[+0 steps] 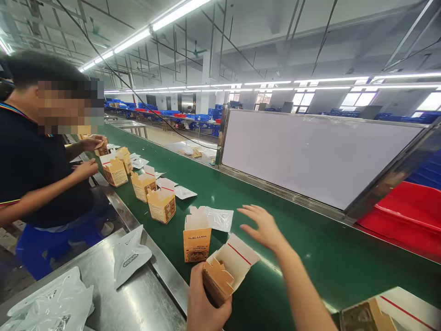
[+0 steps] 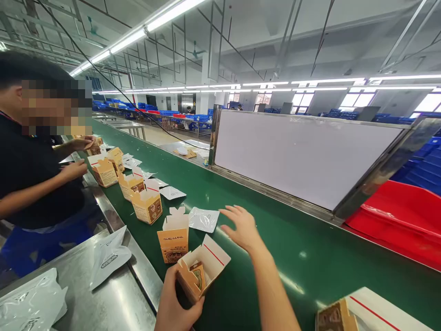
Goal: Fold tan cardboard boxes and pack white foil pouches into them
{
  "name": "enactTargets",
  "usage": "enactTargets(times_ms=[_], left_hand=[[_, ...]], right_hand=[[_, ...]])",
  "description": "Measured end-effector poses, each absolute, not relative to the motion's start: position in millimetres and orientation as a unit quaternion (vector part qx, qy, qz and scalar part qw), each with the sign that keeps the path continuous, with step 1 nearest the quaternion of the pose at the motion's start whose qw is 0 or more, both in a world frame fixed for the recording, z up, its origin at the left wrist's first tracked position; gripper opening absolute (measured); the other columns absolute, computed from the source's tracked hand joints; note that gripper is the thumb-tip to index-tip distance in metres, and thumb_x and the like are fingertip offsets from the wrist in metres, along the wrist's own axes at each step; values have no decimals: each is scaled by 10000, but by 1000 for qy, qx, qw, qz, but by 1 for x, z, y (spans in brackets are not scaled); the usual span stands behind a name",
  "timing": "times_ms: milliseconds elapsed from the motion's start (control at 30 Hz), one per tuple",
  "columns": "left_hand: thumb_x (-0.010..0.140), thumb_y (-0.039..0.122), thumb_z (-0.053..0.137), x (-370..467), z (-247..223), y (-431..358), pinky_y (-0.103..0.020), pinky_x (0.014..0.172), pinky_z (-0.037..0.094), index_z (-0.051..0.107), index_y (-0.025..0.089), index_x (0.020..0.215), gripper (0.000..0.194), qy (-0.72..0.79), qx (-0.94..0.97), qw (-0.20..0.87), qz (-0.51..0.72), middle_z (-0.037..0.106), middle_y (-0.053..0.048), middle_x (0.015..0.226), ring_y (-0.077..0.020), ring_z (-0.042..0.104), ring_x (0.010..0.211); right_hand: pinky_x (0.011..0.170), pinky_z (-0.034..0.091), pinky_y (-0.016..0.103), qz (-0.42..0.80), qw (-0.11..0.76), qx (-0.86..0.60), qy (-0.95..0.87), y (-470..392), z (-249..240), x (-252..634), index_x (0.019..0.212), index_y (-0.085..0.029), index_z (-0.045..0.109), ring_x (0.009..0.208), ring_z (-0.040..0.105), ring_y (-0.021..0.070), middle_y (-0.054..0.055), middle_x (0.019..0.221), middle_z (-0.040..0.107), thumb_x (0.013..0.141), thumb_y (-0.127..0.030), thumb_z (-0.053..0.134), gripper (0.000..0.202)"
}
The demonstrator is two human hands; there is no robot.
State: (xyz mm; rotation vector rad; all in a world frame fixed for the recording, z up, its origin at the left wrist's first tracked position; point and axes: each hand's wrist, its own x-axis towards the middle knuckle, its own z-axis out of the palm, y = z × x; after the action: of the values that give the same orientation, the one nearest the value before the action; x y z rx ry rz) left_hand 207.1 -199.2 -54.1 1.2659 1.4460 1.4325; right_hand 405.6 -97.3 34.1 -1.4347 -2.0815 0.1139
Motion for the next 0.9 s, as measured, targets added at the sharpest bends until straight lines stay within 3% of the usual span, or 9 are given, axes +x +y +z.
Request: enactTargets(times_ms=[33, 100, 233, 333, 467, 567, 767, 833, 900], left_hand=[[555, 263, 635, 205, -54, -201, -408, 926, 465, 447, 176, 1144, 624, 559, 493, 366, 558, 573, -91, 1095, -287, 559, 1069], [549, 262, 639, 204, -54, -203, -396, 929, 467, 430, 169, 1177, 669, 563, 483, 378, 554, 576, -102, 1122, -288, 559, 1085], [557, 240, 648, 210, -48, -199, -376, 955, 460, 404, 173, 1227, 716, 567, 464, 414, 540, 587, -105, 1160, -273, 562, 1108], [567, 225, 657, 213, -41, -197, -379, 970, 451, 422, 178, 1216, 691, 562, 480, 426, 522, 592, -99, 1162, -263, 562, 1107], [589, 242, 660, 217, -40, -197, -421, 1002, 429, 420, 176, 1226, 684, 575, 512, 385, 510, 573, -106, 1190, -272, 542, 1137], [614, 255, 657, 222, -45, -200, -450, 1016, 428, 398, 169, 1241, 684, 571, 549, 370, 486, 545, -126, 1229, -286, 518, 1177], [617, 148, 620, 237, -59, -212, -490, 1051, 412, 407, 190, 1257, 677, 535, 593, 303, 520, 529, -122, 1275, -290, 489, 1231], [608, 125, 623, 244, -61, -213, -481, 1043, 428, 411, 195, 1265, 693, 504, 608, 303, 534, 537, -122, 1279, -290, 506, 1218], [623, 137, 632, 253, -61, -213, -468, 1025, 453, 419, 184, 1253, 667, 490, 615, 302, 538, 544, -133, 1272, -288, 526, 1196]], right_hand=[[948, 446, 484, 57, 291, -524, -798, -74, 21, 382, 1097, -263, 666, 1184, 496, 350, 73, 1251, 582, 661, -326, 726, 444], [920, 474, 439, 79, 293, -497, -813, -44, -4, 355, 1095, -266, 660, 1122, 550, 300, 65, 1197, 614, 678, -296, 731, 425], [807, 506, 349, 78, 376, -504, -773, -39, -17, 373, 994, -177, 646, 877, 617, 179, 67, 948, 665, 875, -243, 512, 192], [707, 495, 322, 45, 480, -548, -684, -75, 23, 411, 983, -167, 608, 827, 604, 199, 82, 917, 643, 895, -277, 401, 251], [564, 443, 243, 32, 544, -506, -668, -154, 102, 431, 919, -214, 603, 679, 569, 158, 12, 812, 613, 830, -354, 589, 167], [555, 423, 218, 36, 430, -457, -778, -197, 128, 419, 854, -237, 619, 652, 557, 129, -8, 781, 597, 832, -251, 591, 39], [579, 430, 263, 9, 33, -501, -865, -217, 105, 390, 800, -190, 626, 682, 562, 171, 30, 799, 580, 713, 12, 477, 266], [715, 483, 318, 73, -48, -486, -870, -221, 100, 379, 979, -184, 629, 875, 586, 231, 73, 986, 605, 702, -13, 531, 340], [829, 491, 333, 170, -64, -480, -858, -222, 95, 372, 1230, -165, 521, 1041, 554, 268, 115, 1198, 549, 641, -102, 679, 613]])
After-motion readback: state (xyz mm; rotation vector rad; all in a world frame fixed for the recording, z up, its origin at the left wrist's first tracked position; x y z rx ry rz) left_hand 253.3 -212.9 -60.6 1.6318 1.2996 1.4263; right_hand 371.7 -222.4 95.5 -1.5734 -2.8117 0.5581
